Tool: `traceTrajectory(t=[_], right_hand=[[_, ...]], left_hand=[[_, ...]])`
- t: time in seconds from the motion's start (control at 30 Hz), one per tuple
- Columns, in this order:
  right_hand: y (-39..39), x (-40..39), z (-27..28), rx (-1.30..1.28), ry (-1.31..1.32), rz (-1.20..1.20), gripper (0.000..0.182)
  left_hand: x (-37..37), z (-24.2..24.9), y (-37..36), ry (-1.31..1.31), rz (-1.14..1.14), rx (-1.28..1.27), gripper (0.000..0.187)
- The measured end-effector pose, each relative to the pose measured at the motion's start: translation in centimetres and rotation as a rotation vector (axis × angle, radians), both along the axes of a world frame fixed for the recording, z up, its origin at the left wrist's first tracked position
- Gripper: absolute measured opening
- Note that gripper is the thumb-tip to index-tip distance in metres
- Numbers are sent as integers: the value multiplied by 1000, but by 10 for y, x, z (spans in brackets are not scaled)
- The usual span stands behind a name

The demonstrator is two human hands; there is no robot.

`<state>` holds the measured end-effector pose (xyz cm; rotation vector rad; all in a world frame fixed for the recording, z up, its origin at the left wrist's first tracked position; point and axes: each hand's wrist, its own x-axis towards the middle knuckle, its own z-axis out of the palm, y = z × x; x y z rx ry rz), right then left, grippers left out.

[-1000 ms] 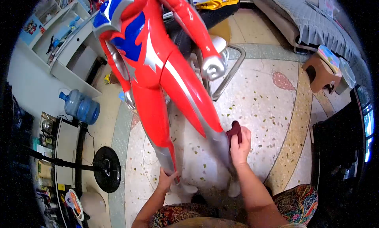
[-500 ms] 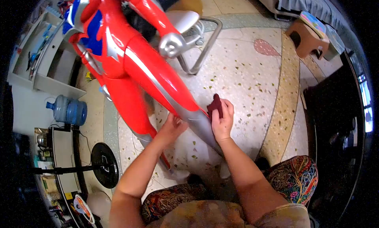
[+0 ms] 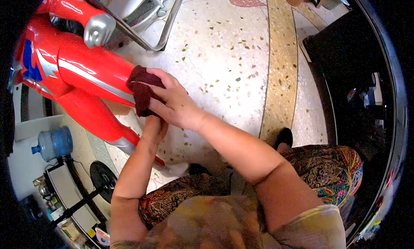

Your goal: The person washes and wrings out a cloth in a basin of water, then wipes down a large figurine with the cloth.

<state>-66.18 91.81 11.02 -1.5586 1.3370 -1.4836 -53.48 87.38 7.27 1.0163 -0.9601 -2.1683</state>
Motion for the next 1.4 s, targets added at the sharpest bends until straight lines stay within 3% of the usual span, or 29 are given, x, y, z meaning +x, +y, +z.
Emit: traceTrajectory(t=[0.2, 0.27, 0.37, 0.43, 0.57, 0.7, 0.77, 0.8, 0.87, 0.97, 1.07, 1.1, 1.23, 1.33, 1.4], right_hand=[[53, 4, -41, 35, 92, -83, 48], [87, 12, -65, 129, 294, -176, 53], [142, 17, -106, 144, 477, -123, 60], [172, 14, -127, 303, 654, -54, 63], [202, -7, -118, 400, 606, 96, 54], [214, -13, -98, 477, 876, 387, 49], [207, -14, -92, 356, 947, 734, 44], [198, -13, -85, 360, 953, 736, 44], [171, -5, -75, 130, 993, 728, 41], [146, 3, -85, 248, 1119, 600, 35], [154, 15, -105, 304, 1320, 660, 28], [154, 22, -101, 457, 1193, 712, 22], [156, 44, -101, 604, 1250, 773, 29], [150, 51, -97, 600, 1122, 924, 29], [143, 41, -91, 587, 1080, 874, 24]], left_hand=[[14, -21, -4, 173, -91, -81, 62], [10, -18, -1, 128, -39, -117, 67], [6, -10, 3, 131, 5, -91, 67], [6, -12, 0, 113, 5, -111, 66], [4, -15, 3, 32, 50, -116, 62], [1, -12, 3, -24, 62, -128, 58], [-1, -11, 3, -12, 82, -140, 57], [-2, -11, 3, -5, 98, -156, 56], [-2, -12, 1, -20, 91, -160, 54], [-1, -12, 1, -43, 77, -155, 53], [0, -11, -1, -42, 66, -176, 53], [0, -12, 0, -46, 59, -193, 53], [-1, -13, 1, -1, 65, -215, 51], [-1, -13, -2, 3, 81, -217, 50], [1, -13, -1, 24, 27, -200, 50]])
